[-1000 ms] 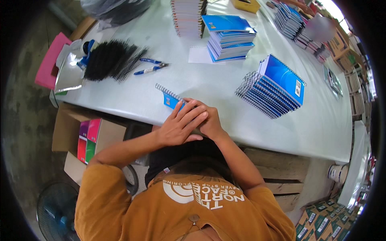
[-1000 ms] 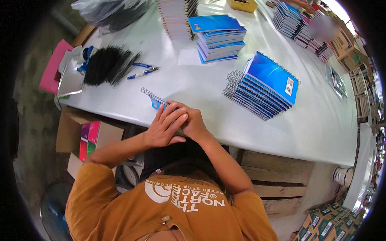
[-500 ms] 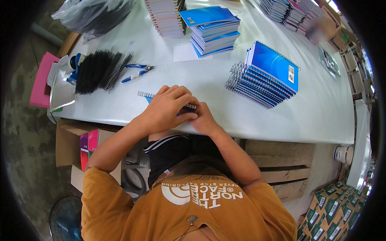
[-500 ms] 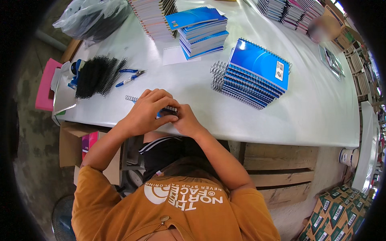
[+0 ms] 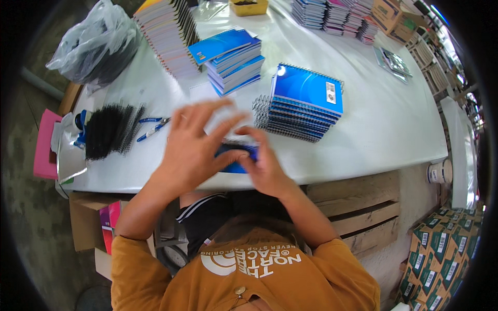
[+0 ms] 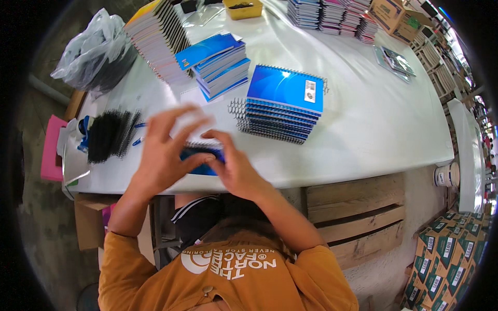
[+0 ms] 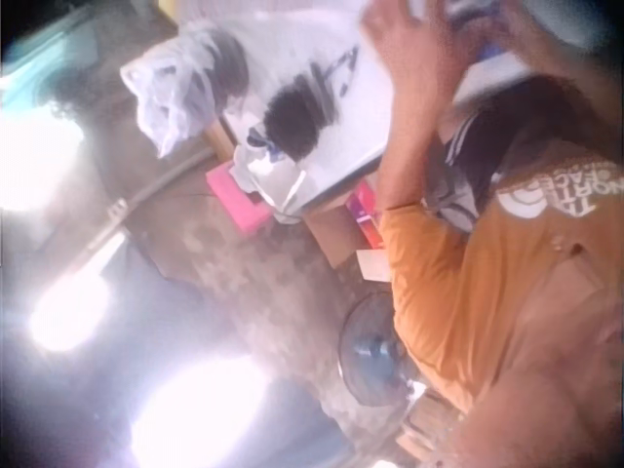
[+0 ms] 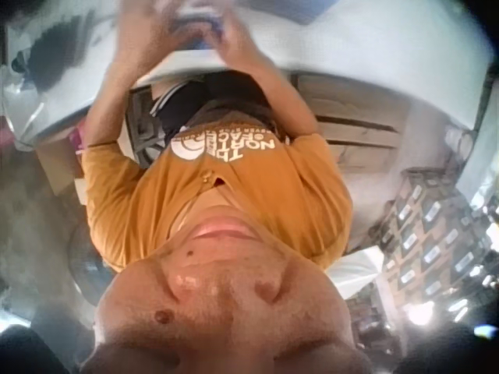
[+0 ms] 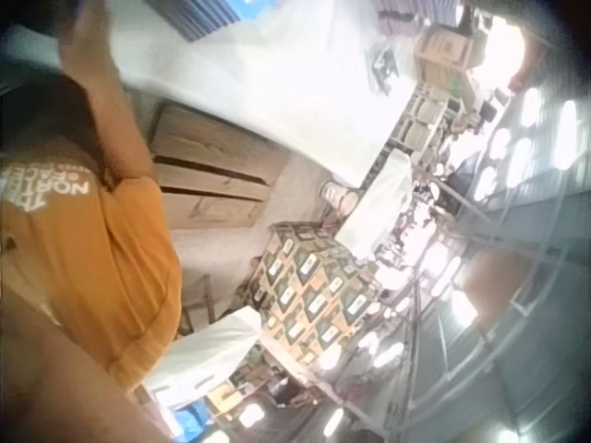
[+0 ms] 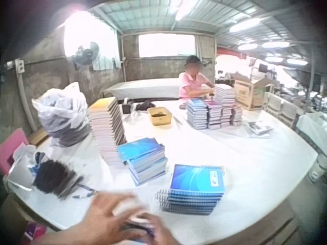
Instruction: The person inserts spiral binding coils into the punched holes of several small notebooks by hand and uses a tool to secure the ends of the coils.
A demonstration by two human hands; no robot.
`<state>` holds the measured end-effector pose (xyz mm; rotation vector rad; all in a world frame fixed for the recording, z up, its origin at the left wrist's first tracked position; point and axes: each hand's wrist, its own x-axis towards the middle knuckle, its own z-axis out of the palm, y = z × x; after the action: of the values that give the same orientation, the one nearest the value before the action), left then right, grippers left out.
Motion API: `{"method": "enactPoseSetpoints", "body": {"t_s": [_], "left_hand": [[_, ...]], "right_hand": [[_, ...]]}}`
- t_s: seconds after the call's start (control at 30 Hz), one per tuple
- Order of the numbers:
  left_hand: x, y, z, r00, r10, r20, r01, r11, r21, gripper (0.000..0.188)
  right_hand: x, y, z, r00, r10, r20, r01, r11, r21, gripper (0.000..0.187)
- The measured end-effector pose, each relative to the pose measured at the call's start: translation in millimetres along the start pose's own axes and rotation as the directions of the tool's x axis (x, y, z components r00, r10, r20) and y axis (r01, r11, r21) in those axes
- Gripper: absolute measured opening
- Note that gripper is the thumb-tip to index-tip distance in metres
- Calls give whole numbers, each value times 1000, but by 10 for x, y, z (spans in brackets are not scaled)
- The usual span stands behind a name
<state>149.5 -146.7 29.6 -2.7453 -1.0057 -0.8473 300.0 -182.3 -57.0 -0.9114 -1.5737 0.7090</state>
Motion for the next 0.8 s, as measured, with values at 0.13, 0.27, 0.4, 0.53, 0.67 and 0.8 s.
{"method": "enactPoseSetpoints", "body": {"t_s": [0.13, 0.27, 0.4, 0.53, 0.67, 0.8], "left_hand": [[482, -40, 41, 980, -13, -196, -16, 990, -142, 34], [714, -61, 831, 909, -29, -415, -96, 956, -277, 32], [636, -23, 1257, 813, -284, -508, 14, 883, -469, 24], [603, 145, 1516, 631, -747, -211, 290, 479, -828, 21], [612, 94, 1496, 604, -769, -209, 268, 443, -856, 17], [640, -462, 1246, 669, -530, -522, 190, 800, -568, 20]], "right_hand": [[351, -104, -811, 905, -337, -260, 355, 934, 27, 24], [430, 36, -1499, 972, -174, -160, 122, 948, -294, 28], [286, 345, -1419, 935, -55, -349, 2, 989, -151, 48], [310, 495, -970, 767, -124, -629, -76, 956, -282, 51], [306, 564, -873, 714, -160, -682, -55, 958, -282, 48], [302, 429, -850, 594, -326, -736, 24, 921, -389, 51]]}}
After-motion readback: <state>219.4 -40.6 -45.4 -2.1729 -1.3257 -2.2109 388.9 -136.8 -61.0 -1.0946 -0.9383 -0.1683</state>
